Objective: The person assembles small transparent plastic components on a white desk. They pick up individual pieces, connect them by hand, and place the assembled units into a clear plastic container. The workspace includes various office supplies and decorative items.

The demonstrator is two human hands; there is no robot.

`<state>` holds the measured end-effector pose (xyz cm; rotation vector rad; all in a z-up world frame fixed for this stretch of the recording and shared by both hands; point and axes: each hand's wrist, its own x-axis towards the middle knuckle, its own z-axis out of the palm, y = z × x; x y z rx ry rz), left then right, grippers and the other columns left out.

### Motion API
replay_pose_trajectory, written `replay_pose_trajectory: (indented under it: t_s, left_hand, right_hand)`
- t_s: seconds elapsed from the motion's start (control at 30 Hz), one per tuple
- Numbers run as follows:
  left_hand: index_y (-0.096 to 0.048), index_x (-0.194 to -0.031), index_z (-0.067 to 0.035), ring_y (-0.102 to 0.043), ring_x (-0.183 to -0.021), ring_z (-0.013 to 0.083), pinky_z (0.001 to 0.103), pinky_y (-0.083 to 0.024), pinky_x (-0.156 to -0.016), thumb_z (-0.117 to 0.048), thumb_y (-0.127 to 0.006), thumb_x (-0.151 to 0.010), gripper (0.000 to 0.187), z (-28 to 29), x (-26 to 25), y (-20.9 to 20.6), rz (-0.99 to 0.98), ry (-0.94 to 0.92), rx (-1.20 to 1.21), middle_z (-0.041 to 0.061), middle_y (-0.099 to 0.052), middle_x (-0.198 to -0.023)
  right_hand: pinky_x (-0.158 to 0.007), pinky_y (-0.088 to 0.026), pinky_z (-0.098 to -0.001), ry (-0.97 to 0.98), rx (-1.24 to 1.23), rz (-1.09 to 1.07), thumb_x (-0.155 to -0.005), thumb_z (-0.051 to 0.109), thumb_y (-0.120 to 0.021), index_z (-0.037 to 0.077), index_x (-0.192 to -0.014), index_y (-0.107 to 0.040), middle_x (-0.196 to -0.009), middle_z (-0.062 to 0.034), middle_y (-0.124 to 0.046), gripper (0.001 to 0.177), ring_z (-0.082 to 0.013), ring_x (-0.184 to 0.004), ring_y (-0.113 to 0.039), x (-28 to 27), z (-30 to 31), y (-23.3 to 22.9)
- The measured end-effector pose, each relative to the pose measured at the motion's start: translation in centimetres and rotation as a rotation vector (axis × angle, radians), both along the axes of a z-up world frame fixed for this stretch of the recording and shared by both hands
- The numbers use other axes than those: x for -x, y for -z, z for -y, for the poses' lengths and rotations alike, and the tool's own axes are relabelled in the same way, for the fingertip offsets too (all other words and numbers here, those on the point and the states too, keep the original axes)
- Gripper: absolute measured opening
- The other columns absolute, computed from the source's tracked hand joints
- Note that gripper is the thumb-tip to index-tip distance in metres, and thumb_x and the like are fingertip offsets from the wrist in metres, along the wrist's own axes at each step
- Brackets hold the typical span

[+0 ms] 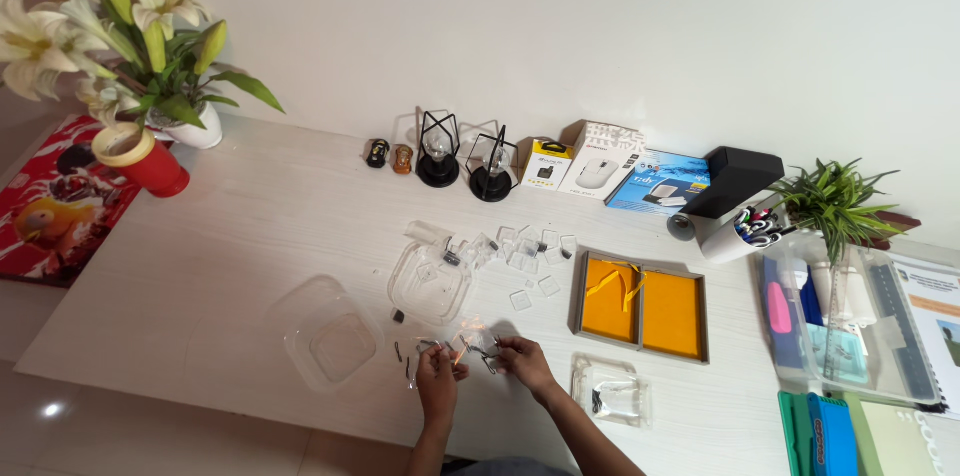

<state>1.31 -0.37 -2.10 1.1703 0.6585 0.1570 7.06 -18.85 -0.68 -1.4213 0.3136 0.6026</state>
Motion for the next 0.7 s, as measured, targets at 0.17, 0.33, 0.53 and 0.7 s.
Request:
replay_pose_trajectory:
  t_s: [0.17,0.33,0.53,0.7]
  left_hand:
    - [-0.057,-0.118,0.002,-0.068,-0.066,0.0176,0.033,-0.062,-0.061,-0.015,-0.052,-0.103,0.024,0.1,-0.7,0.1,-0.043,0.079,0.027,0.012,-0.068,-0.092]
    - [-0.06,-0.116,0.0,-0.068,-0.066,0.0172,0.032,-0.059,-0.06,-0.016,-0.053,-0.102,0.022,0.0,-1.3,-0.9,-0.064,0.143,0.037,0.012,-0.07,-0.093]
    - [-0.061,-0.114,-0.002,-0.068,-0.066,0.017,0.031,-0.056,-0.059,-0.017,-0.055,-0.102,0.021,-0.1,-2.0,-1.3,-0.08,0.164,0.042,0.012,-0.071,-0.092]
    - [-0.062,-0.114,-0.003,-0.068,-0.068,0.0166,0.031,-0.057,-0.061,-0.02,-0.055,-0.103,0.022,-0.4,-1.9,-1.6,-0.136,0.17,0.041,0.01,-0.069,-0.092]
  right_hand:
    - [-0.076,-0.062,-0.0295,0.021,-0.057,-0.109,-0.1,0.015,-0.063,0.001,-0.117,-0.067,-0.1,-0.0082,-0.073,0.022,-0.0143,-0.086,-0.071,-0.1,0.9,-0.4]
    - [-0.069,-0.059,-0.0275,0.014,-0.058,-0.12,-0.1,0.019,-0.063,0.003,-0.111,-0.067,-0.1,-0.0071,-0.074,0.02,-0.0134,-0.085,-0.071,-0.4,1.5,-2.6]
    - [-0.066,-0.06,-0.025,0.025,-0.013,-0.129,-0.1,0.018,-0.063,0.002,-0.113,-0.066,-0.095,-0.0056,-0.074,0.021,-0.012,-0.08,-0.072,-0.5,1.0,-3.1]
    - [-0.057,-0.053,-0.0247,0.022,0.023,-0.082,-0.098,0.015,-0.067,0.002,-0.124,-0.064,-0.089,-0.0067,-0.074,0.029,-0.0115,-0.069,-0.068,-0.4,0.1,-3.7]
